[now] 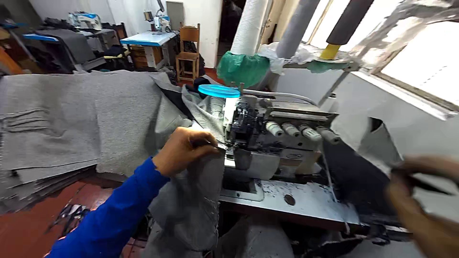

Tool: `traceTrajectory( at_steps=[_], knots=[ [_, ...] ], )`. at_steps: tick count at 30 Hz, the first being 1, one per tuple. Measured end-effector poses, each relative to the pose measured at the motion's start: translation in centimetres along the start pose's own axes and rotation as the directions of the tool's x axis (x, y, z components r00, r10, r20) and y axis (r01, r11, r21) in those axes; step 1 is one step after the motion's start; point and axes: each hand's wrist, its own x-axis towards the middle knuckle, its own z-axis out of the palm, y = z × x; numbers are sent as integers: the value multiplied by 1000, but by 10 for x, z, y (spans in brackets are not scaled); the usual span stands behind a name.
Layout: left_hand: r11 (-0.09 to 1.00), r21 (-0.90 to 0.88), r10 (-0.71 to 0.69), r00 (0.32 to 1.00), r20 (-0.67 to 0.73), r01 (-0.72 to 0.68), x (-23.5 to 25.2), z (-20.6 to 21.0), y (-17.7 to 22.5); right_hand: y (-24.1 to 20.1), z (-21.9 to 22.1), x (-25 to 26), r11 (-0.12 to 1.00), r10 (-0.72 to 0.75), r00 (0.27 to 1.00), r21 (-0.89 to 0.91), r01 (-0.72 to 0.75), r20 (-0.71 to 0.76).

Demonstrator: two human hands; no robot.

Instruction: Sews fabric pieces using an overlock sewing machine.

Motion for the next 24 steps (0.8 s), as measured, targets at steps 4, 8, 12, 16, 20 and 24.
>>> traceTrajectory(
  at_steps=[4,8,12,16,20,24],
  knots=[
    [992,39,118,992,-51,-116,-6,7,27,-99,90,-4,749,301,940,649,-130,-158],
    [997,-50,53,995,-80,-57,-12,14,31,-159,144,9,260,543,839,943,-207,34],
    [995,-96,-44,997,-66,37,-17,5,30,-172,155,16,21,616,778,984,-175,125],
    [997,-32,-71,996,-63,69,-16,5,31,-176,163,4,21,601,784,977,-213,158],
    [966,221,-109,987,-121,134,-8,16,20,-192,173,-41,210,406,827,841,-498,389],
    [866,486,-32,981,-189,122,-20,49,-16,-207,183,-74,33,289,623,642,-766,727]
  ],
)
